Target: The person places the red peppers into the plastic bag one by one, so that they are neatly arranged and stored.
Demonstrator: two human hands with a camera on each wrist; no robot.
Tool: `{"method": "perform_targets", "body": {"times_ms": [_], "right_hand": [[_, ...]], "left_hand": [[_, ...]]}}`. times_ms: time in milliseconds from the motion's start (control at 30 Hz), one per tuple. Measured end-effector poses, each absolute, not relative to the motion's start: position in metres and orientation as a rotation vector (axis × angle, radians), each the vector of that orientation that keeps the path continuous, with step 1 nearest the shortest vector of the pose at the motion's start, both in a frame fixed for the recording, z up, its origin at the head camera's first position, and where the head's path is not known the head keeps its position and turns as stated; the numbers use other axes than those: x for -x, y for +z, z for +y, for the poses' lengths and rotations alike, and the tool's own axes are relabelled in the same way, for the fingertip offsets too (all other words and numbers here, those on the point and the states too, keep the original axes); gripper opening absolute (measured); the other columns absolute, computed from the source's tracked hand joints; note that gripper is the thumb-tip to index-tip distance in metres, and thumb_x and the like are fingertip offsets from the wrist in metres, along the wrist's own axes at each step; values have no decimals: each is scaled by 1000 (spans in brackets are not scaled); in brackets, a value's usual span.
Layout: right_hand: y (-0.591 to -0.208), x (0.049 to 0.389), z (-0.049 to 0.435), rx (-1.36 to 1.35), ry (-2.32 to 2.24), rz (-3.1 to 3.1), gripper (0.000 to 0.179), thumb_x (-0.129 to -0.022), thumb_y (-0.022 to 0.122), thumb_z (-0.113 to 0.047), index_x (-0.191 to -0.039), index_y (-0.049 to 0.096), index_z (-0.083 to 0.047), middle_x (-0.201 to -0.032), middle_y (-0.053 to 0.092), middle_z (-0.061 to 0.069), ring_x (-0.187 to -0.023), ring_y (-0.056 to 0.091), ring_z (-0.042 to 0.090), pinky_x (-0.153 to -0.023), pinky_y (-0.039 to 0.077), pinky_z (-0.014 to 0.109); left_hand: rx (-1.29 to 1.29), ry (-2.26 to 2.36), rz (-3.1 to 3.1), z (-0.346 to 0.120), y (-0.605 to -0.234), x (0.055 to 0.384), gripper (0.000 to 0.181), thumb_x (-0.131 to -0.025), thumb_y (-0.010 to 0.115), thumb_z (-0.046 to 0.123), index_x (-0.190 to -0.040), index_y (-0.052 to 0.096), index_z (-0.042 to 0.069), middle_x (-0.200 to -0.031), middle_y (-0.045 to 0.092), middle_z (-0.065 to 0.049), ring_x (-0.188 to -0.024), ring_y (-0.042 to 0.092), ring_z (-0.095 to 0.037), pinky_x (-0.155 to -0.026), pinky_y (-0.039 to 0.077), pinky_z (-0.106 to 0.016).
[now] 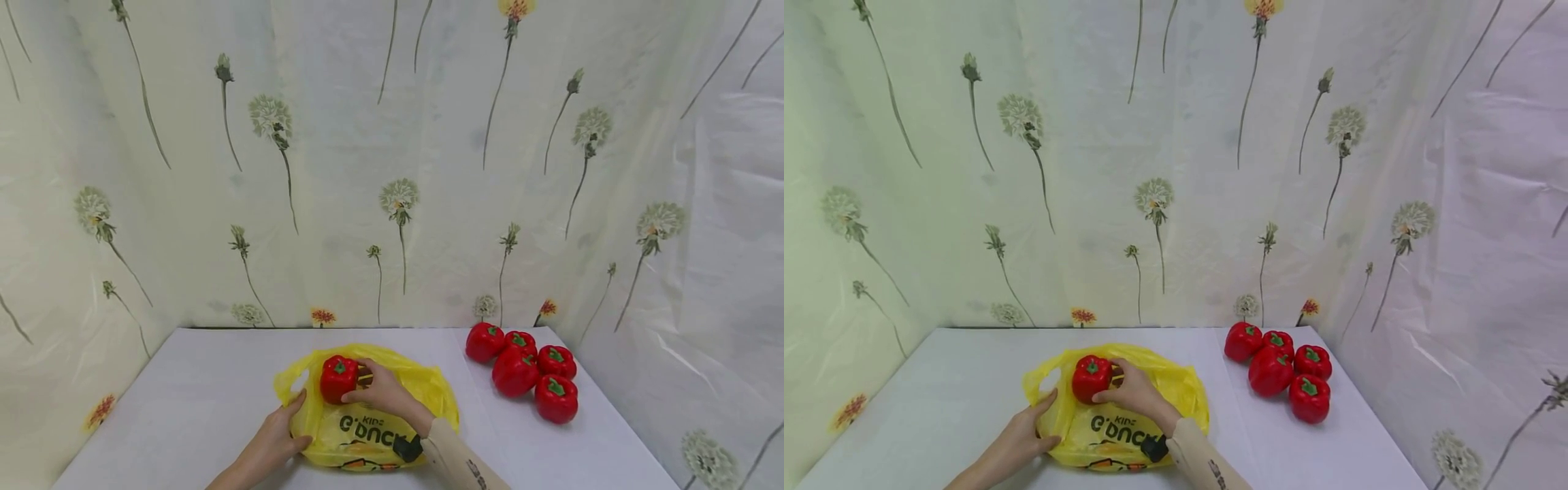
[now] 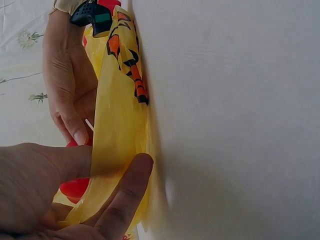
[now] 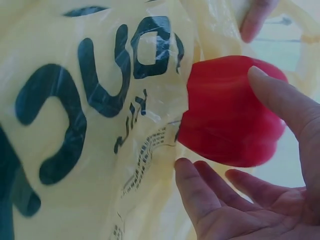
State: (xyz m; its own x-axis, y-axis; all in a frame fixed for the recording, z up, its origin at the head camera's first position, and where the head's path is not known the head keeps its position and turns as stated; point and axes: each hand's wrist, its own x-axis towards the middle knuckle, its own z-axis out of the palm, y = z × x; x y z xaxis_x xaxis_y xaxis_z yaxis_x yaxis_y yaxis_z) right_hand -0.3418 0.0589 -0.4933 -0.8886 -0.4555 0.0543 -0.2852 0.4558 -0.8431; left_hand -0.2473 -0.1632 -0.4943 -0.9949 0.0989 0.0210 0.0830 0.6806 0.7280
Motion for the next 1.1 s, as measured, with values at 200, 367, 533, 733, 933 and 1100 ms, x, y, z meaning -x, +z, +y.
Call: {"method": "perform_targets", "body": {"times_ms": [200, 367, 533, 733, 933, 1100], "right_hand": [[-492, 339, 70, 640, -1388, 2518, 79, -78, 79, -35, -143, 43, -7, -127, 60, 13, -113, 60, 31, -93, 53, 44], [-488, 335, 80, 615, -1366, 2524, 80, -78, 79, -38, -143, 43, -8, -128, 59, 14, -115, 58, 30, -94, 51, 46], [-483, 330, 89, 647, -1353, 2513, 76, -81, 77, -34, -143, 43, -8, -130, 59, 14, -116, 58, 31, -95, 51, 46], [-472, 318, 96, 653, -1357, 2480, 76, -81, 77, -36, -143, 43, -9, -134, 56, 15, -119, 56, 33, -95, 51, 46], [-460, 307, 105, 688, -1384, 2476, 78, -79, 78, -37, -144, 43, -11, -136, 55, 15, -120, 55, 34, -94, 52, 45], [-455, 299, 113, 716, -1383, 2485, 74, -80, 77, -38, -143, 44, -18, -136, 55, 14, -121, 55, 34, -94, 52, 45]], "left_hand": [[-152, 1217, 2864, -163, -495, 247, 82, -71, 81, 6, -142, 41, -7, -145, 43, -29, -132, 40, -47, -105, 37, -58], [-140, 1198, 2874, -164, -495, 247, 83, -71, 81, 8, -142, 41, -7, -145, 43, -27, -132, 40, -46, -105, 37, -58], [-155, 1191, 2876, -164, -493, 246, 83, -71, 82, 8, -142, 40, -7, -145, 43, -28, -132, 40, -46, -105, 37, -58], [-147, 1192, 2848, -164, -492, 247, 82, -73, 81, 8, -142, 39, -9, -145, 42, -29, -133, 39, -46, -106, 36, -58], [-128, 1183, 2845, -164, -491, 247, 82, -73, 81, 8, -142, 39, -8, -145, 41, -28, -133, 39, -46, -105, 36, -58], [-138, 1190, 2842, -163, -491, 247, 83, -73, 81, 8, -142, 39, -7, -145, 42, -29, -133, 39, -45, -105, 36, -58]]}}
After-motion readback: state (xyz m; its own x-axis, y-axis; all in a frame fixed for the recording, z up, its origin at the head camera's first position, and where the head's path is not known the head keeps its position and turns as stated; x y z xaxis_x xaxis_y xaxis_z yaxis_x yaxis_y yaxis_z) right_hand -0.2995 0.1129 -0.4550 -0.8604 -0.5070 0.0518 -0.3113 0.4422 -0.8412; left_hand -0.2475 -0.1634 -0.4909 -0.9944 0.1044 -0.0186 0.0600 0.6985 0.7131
